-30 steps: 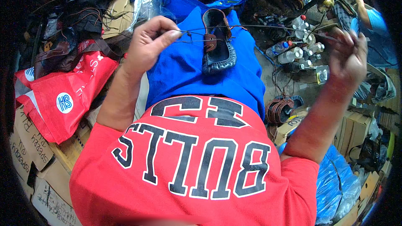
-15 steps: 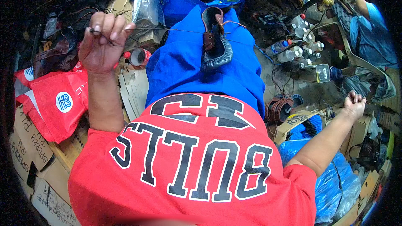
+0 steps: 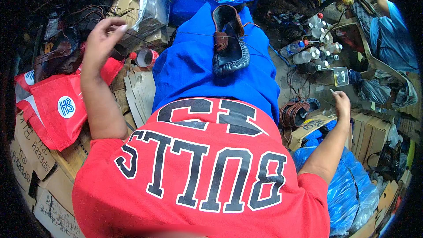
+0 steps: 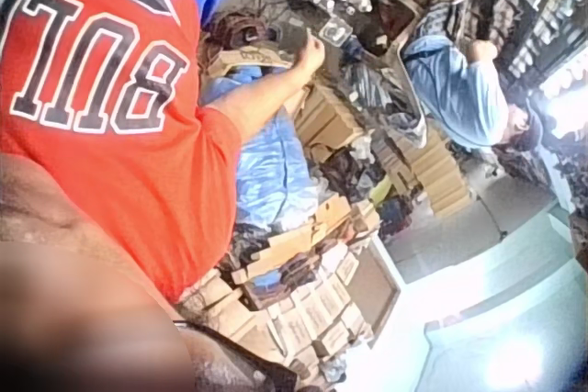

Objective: The recorder is hand-stitching a shoe upper using a needle and thread in a workshop environment.

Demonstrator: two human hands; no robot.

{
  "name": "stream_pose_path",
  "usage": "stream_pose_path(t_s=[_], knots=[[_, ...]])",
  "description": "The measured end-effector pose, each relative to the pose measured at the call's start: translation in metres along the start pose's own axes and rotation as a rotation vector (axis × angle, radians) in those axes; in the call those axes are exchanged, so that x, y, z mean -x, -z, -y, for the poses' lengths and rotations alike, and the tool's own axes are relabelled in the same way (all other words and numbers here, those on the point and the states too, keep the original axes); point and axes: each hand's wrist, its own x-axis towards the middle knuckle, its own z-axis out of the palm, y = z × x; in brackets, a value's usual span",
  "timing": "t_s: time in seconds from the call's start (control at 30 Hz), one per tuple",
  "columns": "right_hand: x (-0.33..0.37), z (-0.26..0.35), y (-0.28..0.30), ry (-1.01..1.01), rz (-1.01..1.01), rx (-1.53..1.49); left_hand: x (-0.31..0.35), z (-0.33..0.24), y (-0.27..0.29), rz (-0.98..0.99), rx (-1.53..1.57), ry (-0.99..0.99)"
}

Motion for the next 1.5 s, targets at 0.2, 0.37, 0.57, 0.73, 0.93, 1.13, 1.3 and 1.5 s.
stream_pose_path(t_s=[0.2,0.37,0.57,0.73,0.93,1.13,1.3,1.5], knots=[[0.02,0.094,-0.053,0.246,0.223,0.31,-0.036,-0.056,-0.112,0.286,0.228,-0.09],[0.081,0.249,-0.111,0.618,0.12,-0.02,-0.08,-0.093,-0.197,0.423,0.051,0.049],[0.106,0.311,-0.149,0.962,0.171,0.014,-0.104,-0.072,-0.234,0.762,-0.179,-0.08],[0.132,0.312,-0.151,0.858,0.285,-0.117,-0.078,-0.04,-0.216,0.872,0.383,-0.087],[0.144,0.313,-0.145,0.987,0.202,0.08,-0.064,-0.033,-0.22,0.764,0.536,-0.144],[0.165,0.313,-0.129,0.989,0.316,0.117,-0.063,-0.036,-0.22,0.784,0.518,-0.143],[0.177,0.322,-0.123,1.15,0.483,0.075,-0.063,-0.037,-0.218,0.779,0.444,-0.207],[0.136,0.353,-0.137,0.958,0.093,-0.156,-0.061,-0.04,-0.215,0.731,0.29,-0.368]])
